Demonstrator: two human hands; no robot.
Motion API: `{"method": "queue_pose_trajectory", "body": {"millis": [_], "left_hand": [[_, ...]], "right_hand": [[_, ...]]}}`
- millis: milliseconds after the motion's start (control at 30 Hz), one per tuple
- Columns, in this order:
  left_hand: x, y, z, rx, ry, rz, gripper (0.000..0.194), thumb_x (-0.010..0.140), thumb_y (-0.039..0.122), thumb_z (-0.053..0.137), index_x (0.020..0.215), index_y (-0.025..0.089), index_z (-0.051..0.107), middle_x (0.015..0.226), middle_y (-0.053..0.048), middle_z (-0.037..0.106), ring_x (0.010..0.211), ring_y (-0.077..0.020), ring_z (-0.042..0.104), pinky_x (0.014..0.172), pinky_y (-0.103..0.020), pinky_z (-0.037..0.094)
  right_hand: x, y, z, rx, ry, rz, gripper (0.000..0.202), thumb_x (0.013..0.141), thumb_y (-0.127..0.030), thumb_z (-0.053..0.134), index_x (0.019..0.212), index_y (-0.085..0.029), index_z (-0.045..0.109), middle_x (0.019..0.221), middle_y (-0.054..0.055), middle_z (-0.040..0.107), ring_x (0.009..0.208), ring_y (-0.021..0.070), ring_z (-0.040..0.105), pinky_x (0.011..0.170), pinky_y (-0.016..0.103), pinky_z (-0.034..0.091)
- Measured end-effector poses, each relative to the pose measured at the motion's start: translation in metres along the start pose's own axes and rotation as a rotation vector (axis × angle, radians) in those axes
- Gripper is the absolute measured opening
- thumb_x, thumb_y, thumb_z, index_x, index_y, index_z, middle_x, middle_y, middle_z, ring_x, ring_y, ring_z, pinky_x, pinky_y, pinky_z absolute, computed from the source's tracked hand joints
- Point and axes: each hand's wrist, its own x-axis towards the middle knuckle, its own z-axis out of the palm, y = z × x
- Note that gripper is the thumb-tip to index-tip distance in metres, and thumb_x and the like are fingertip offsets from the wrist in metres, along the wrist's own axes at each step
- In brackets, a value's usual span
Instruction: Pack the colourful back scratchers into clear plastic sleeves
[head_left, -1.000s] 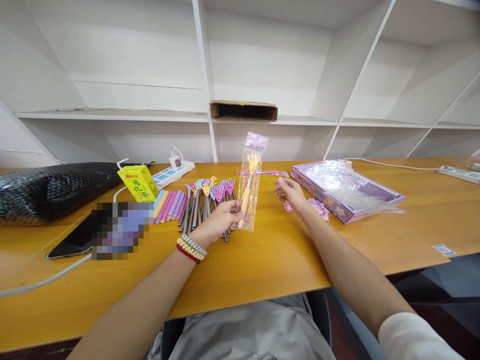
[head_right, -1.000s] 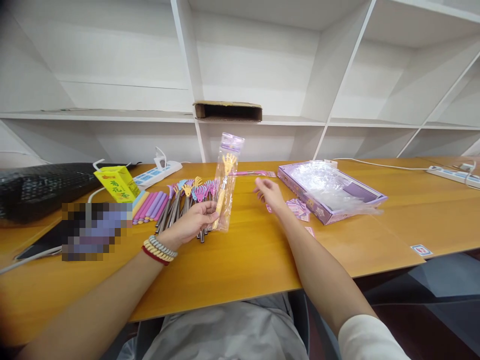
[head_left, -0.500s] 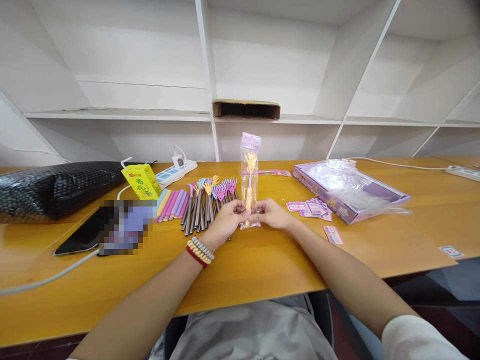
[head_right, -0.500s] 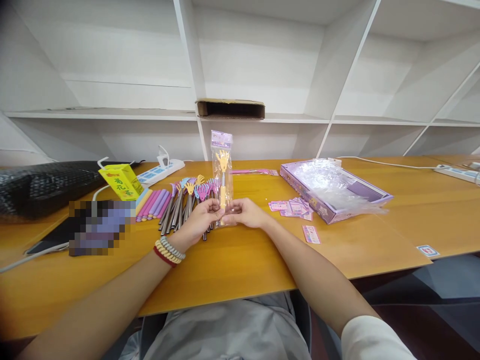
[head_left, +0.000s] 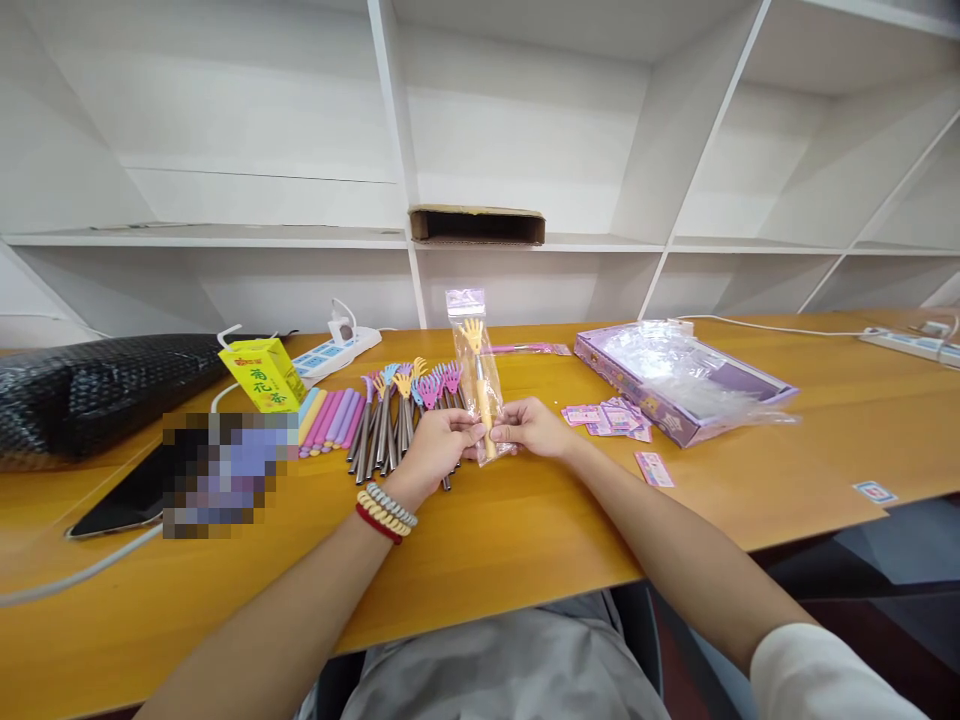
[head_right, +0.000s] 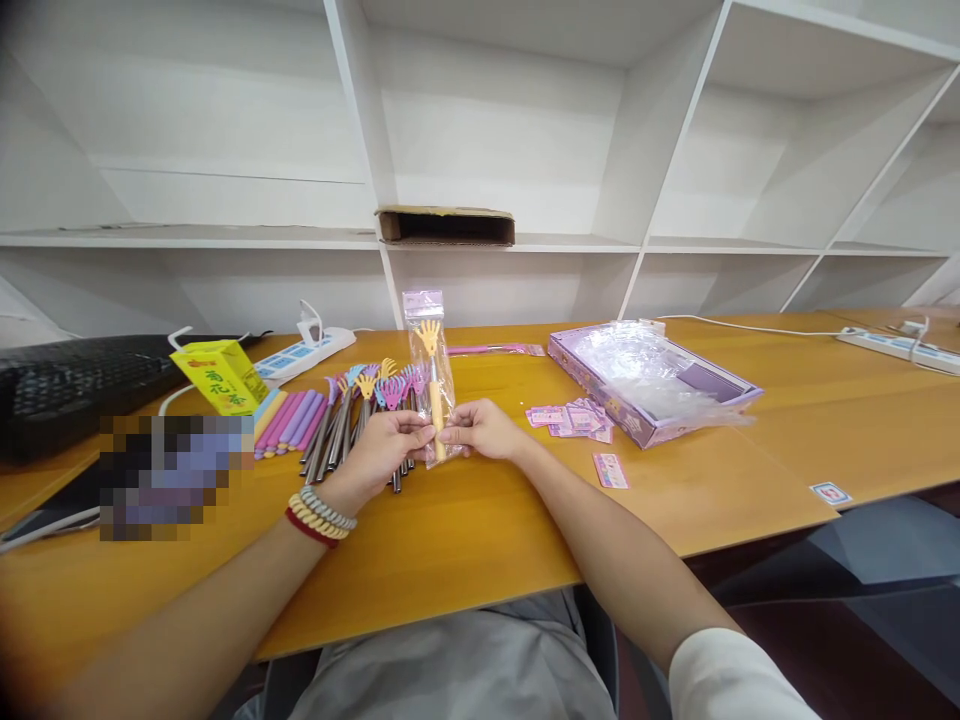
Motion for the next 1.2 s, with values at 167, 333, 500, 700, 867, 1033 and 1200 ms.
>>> {"method": "queue_pose_trajectory", "body": {"millis": [167,333,500,700,867,1033,1200], "left_hand": [[-0.001,0.002,0.000,-0.014,0.053,0.009,0.019,0.060,0.018,0.075,0.070,0.010,0.061,0.059,-0.003,0.059,0.050,-0.0126,0.058,0.052,-0.027,0.053],[0.003,-0.008,-0.002,0.135,0.011,-0.003,0.022,0.061,0.026,0.074,0.065,0.011,0.059,0.054,-0.004,0.059,0.047,-0.0152,0.059,0.048,-0.028,0.052],[0.008,-0.024,-0.006,0.315,0.073,0.068,0.019,0.065,0.026,0.070,0.078,0.014,0.063,0.054,-0.002,0.061,0.042,-0.0162,0.058,0.041,-0.025,0.043],[-0.002,-0.017,-0.003,0.610,0.147,0.320,0.055,0.070,0.021,0.062,0.123,0.018,0.049,0.064,0.000,0.064,0.053,-0.0164,0.059,0.056,-0.026,0.042],[-0.007,-0.010,-0.001,0.720,0.114,0.433,0.049,0.076,0.024,0.056,0.124,0.019,0.047,0.070,-0.001,0.064,0.064,-0.0179,0.059,0.064,-0.028,0.041],[-0.005,-0.013,0.000,0.592,0.114,0.440,0.042,0.078,0.027,0.056,0.118,0.019,0.047,0.077,-0.003,0.063,0.069,-0.0170,0.060,0.065,-0.028,0.043],[-0.002,-0.015,0.004,0.248,0.104,0.327,0.042,0.074,0.031,0.061,0.111,0.017,0.045,0.081,-0.003,0.061,0.069,-0.0152,0.060,0.061,-0.026,0.046]], "right_hand": [[0.001,0.003,0.006,-0.025,0.135,-0.018,0.036,0.066,-0.048,0.067,0.071,-0.014,0.056,0.055,-0.003,0.054,0.045,0.0074,0.044,0.044,0.020,0.033],[0.000,0.005,0.003,-0.175,0.070,0.022,0.037,0.071,-0.051,0.061,0.068,-0.016,0.052,0.055,-0.002,0.053,0.046,0.0091,0.046,0.047,0.021,0.035],[-0.003,0.004,0.000,-0.553,0.074,-0.094,0.037,0.077,-0.049,0.055,0.063,-0.015,0.051,0.056,-0.003,0.049,0.052,0.0079,0.039,0.049,0.020,0.029],[-0.002,0.002,-0.002,-0.630,0.057,-0.088,0.043,0.077,-0.051,0.054,0.056,-0.014,0.049,0.051,-0.004,0.041,0.050,0.0067,0.033,0.048,0.020,0.025],[0.001,0.005,-0.004,-0.512,0.110,-0.025,0.041,0.073,-0.051,0.059,0.056,-0.014,0.050,0.051,-0.004,0.044,0.049,0.0072,0.035,0.047,0.021,0.026],[0.001,0.004,-0.003,-0.338,0.160,-0.037,0.040,0.072,-0.050,0.059,0.057,-0.015,0.050,0.052,-0.003,0.044,0.049,0.0075,0.036,0.048,0.021,0.028],[0.000,0.003,0.005,-0.288,0.251,-0.081,0.042,0.073,-0.050,0.058,0.053,-0.016,0.044,0.050,-0.004,0.038,0.048,0.0071,0.032,0.046,0.021,0.025]]}}
